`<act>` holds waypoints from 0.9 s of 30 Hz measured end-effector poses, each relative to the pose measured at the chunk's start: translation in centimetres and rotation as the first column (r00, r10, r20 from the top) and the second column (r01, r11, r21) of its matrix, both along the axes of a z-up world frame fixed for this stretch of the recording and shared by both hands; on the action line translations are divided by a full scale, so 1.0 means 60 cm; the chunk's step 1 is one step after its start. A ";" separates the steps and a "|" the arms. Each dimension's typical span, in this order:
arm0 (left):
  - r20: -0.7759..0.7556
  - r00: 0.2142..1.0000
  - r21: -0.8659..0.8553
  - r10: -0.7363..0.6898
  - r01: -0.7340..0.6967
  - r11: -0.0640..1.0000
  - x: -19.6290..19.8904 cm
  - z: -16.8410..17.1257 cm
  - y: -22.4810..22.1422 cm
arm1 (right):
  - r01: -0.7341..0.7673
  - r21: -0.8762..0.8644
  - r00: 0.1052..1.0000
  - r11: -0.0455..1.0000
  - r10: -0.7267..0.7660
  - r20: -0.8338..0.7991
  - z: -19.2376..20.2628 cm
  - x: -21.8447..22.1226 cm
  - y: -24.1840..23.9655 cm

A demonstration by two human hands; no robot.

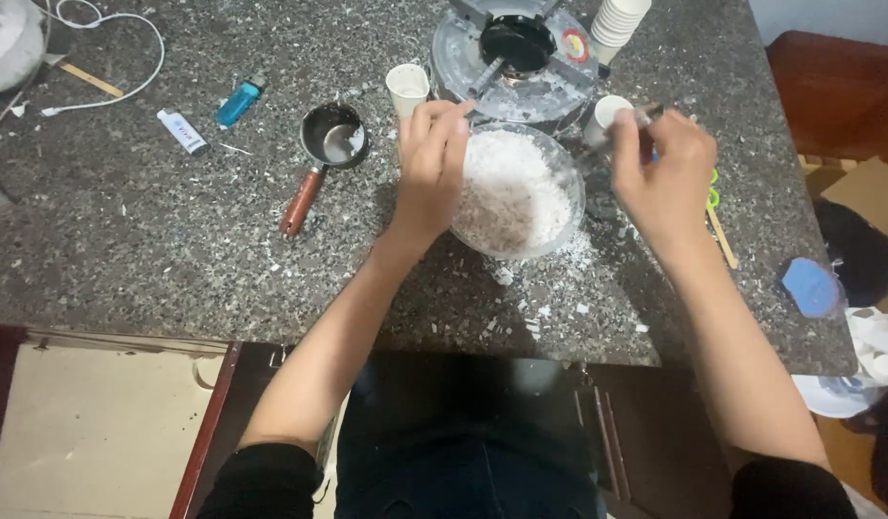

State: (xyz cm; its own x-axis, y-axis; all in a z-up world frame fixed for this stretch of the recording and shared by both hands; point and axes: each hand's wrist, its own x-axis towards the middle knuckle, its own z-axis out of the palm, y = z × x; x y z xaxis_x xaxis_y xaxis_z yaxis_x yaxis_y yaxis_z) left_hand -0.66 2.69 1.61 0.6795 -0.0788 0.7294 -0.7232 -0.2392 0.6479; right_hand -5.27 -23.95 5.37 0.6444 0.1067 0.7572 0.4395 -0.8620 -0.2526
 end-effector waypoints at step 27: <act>-0.393 0.919 -0.212 -0.039 -0.050 0.976 -0.010 -0.006 -0.003 | -0.301 0.314 0.911 0.900 0.174 0.375 0.041 -0.012 0.039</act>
State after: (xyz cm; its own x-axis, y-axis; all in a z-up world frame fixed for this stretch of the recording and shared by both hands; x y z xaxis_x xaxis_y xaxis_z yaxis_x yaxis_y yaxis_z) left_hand -1.26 2.49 1.23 0.9142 0.0532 0.4017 -0.3982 -0.0662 0.9149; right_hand -5.98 -21.63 7.82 0.3405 -0.0939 0.9355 0.7312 -0.5991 -0.3262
